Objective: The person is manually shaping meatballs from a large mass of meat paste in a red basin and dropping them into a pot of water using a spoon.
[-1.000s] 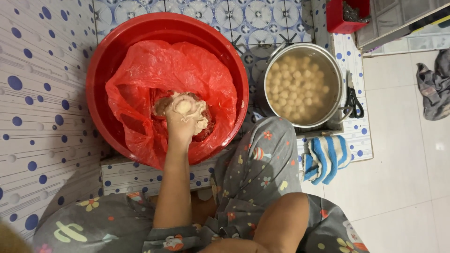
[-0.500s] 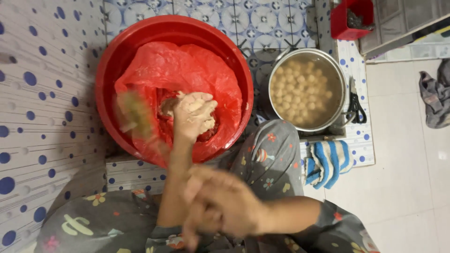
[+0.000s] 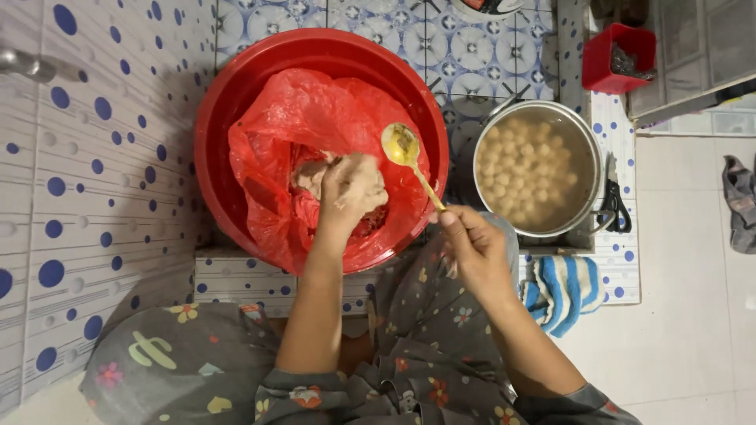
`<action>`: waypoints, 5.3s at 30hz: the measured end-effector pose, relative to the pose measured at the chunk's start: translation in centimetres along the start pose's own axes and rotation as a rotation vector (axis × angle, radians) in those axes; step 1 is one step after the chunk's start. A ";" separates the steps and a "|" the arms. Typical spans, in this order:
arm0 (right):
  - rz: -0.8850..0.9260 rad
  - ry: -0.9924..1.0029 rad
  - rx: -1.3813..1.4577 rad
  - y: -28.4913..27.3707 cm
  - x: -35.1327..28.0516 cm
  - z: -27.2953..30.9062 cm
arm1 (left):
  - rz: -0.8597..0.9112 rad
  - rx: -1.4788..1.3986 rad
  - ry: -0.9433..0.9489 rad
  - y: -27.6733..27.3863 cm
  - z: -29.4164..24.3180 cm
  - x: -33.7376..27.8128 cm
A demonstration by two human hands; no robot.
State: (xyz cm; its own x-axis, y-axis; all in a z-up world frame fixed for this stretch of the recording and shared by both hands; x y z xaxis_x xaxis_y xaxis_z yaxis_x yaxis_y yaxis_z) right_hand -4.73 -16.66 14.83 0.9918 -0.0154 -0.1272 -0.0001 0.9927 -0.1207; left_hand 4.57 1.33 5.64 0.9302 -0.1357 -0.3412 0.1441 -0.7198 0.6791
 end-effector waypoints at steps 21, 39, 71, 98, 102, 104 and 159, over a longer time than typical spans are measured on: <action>-0.154 -0.382 -0.591 -0.8 -0.7 6.1 | 0.165 0.103 0.020 0.0 0.2 -0.4; -0.094 -0.692 -0.973 2.2 -0.9 8.7 | -0.018 0.617 0.299 0.0 -0.2 -0.8; -0.678 0.216 -0.443 -25.2 -5.9 -17.7 | -0.185 1.255 0.149 -1.0 0.9 -0.2; -0.032 0.014 -0.204 -2.3 -0.5 -5.1 | 0.006 1.332 1.069 0.1 3.7 0.3; -0.090 0.012 -0.183 -3.2 -0.4 -7.5 | -0.254 0.588 0.321 -2.6 1.8 1.0; -0.145 0.016 -0.145 -3.9 -0.1 -9.6 | -0.326 0.515 0.149 -4.2 1.9 1.3; -0.365 -0.002 0.127 -4.9 3.6 -17.1 | -0.161 0.782 0.541 -1.4 -3.7 -1.6</action>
State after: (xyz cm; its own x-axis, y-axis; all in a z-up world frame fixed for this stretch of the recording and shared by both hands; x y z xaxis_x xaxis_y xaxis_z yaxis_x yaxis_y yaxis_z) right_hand -3.32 -23.60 -1.90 0.9238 -0.3704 -0.0966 0.3688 0.9289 -0.0347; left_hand 4.16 5.03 7.64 0.9769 0.1955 0.0867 0.1996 -0.9790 -0.0417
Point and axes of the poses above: each hand's wrist, its own x-axis towards the middle knuckle, its own y-axis out of the palm, z = x × y, the point moved 6 cm from there along x, towards the middle knuckle, and after that the axes turned 5 degrees about z, right-handed, at the moved point
